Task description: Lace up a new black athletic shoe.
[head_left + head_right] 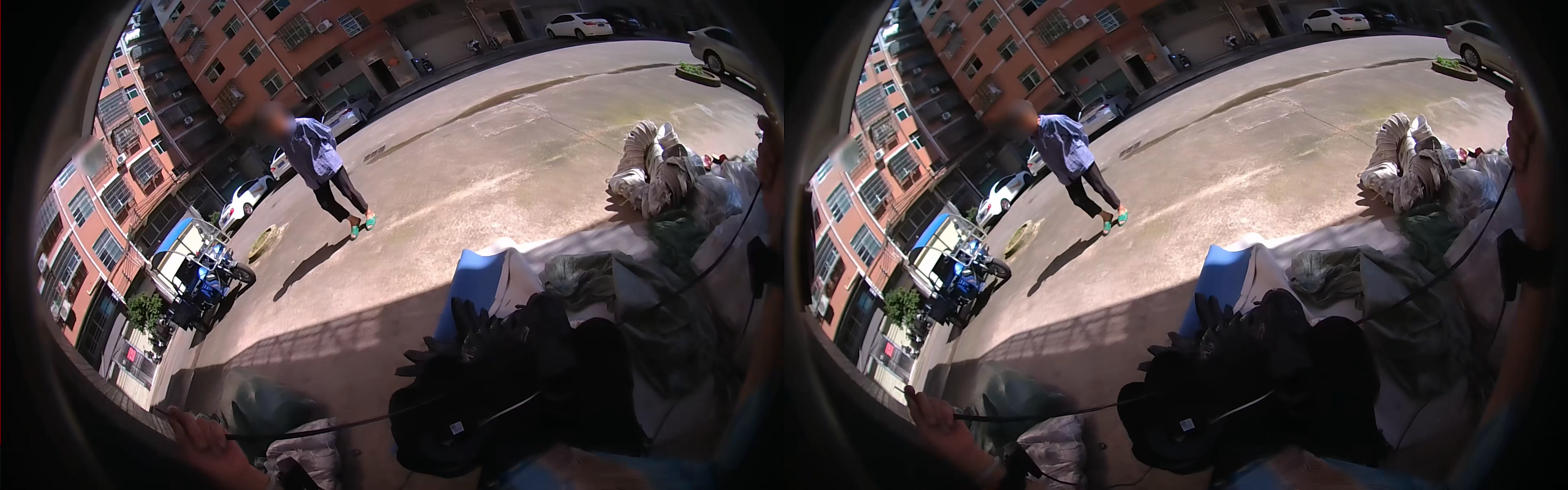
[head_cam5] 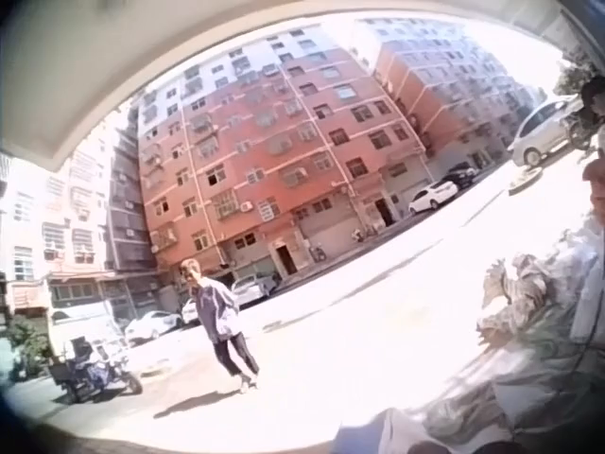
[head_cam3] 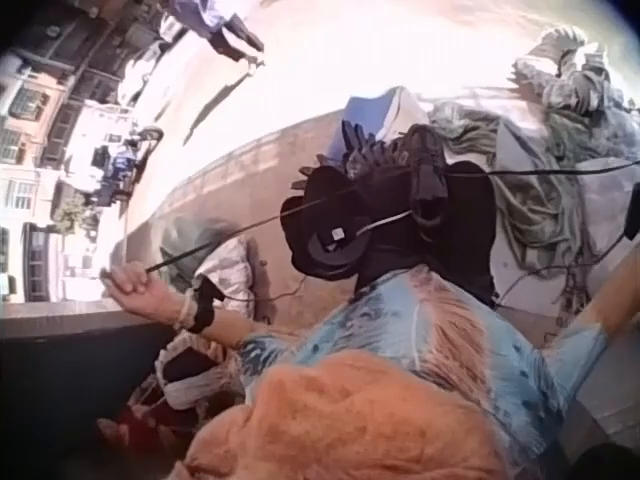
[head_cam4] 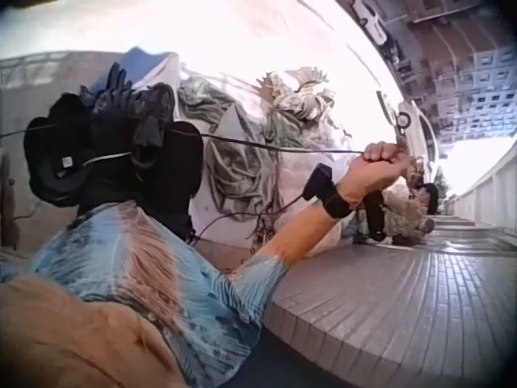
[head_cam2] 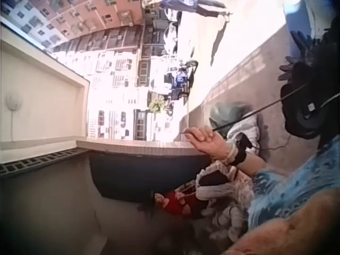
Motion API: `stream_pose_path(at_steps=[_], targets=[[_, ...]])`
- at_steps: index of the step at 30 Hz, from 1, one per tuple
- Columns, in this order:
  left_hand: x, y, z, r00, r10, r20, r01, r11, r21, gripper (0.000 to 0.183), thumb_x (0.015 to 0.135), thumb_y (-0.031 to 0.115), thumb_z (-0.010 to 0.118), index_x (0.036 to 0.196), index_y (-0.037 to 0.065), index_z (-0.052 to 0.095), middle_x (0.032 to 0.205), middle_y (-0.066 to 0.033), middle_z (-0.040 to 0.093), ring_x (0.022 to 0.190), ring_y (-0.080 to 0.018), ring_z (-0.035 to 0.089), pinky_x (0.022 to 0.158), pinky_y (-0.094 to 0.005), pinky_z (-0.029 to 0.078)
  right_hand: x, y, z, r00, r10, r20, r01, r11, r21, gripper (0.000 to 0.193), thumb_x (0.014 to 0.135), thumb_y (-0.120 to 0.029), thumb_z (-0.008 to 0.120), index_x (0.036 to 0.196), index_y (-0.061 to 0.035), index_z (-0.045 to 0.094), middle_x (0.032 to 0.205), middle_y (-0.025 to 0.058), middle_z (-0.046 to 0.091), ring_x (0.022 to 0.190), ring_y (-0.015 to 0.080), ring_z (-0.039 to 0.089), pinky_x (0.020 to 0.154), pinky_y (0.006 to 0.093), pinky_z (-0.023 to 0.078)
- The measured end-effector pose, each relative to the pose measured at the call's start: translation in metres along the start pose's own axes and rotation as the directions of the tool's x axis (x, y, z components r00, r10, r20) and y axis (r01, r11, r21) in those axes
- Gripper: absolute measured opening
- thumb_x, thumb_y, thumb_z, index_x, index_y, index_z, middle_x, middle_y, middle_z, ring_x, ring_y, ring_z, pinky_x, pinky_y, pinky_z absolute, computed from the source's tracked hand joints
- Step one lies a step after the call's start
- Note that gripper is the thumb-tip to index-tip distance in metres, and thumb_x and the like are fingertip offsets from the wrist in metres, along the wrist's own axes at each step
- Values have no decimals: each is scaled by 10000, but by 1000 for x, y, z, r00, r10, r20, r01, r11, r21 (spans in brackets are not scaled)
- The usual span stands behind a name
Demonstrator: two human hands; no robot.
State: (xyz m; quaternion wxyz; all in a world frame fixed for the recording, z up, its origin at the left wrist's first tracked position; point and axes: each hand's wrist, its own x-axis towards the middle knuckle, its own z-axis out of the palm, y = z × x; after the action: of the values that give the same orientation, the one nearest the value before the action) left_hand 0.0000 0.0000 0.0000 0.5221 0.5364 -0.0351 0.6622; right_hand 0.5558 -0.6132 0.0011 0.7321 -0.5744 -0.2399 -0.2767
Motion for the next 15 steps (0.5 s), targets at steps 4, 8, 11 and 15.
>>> stream_pose_path(at_steps=[4,8,11,15], targets=[[-5,-15,26,978,-77,-191,89,995,52,307,1034,188,385,1239,-21,478,623,38,305,469,-40,229,396,-199,237,-44,44,37,963,263,-52,-252,956,151,357,994,-407,476,968,-83,623,520,-83,265,372,24,172,354,245,104],[-12,-51,46,990,-141,20,142,990,-15,391,1028,152,384,1376,-27,375,629,38,295,467,-38,218,391,-192,243,-96,67,71,923,386,4,-385,921,-54,300,973,-361,525,912,-80,612,521,-101,271,378,9,201,350,231,125],[-58,-64,99,983,-179,-36,182,962,202,497,1026,115,369,1486,23,206,620,35,264,460,-32,202,383,-180,234,-135,102,149,829,511,228,-472,857,-208,151,915,-198,595,929,-64,665,575,-89,426,468,7,320,415,214,240],[-104,-109,130,809,-575,124,546,813,203,382,1024,117,366,1396,29,378,611,30,324,410,-30,227,358,-181,247,-194,142,184,755,437,489,-155,844,-513,177,859,-163,611,920,-4,657,700,53,619,637,134,560,612,293,442]])
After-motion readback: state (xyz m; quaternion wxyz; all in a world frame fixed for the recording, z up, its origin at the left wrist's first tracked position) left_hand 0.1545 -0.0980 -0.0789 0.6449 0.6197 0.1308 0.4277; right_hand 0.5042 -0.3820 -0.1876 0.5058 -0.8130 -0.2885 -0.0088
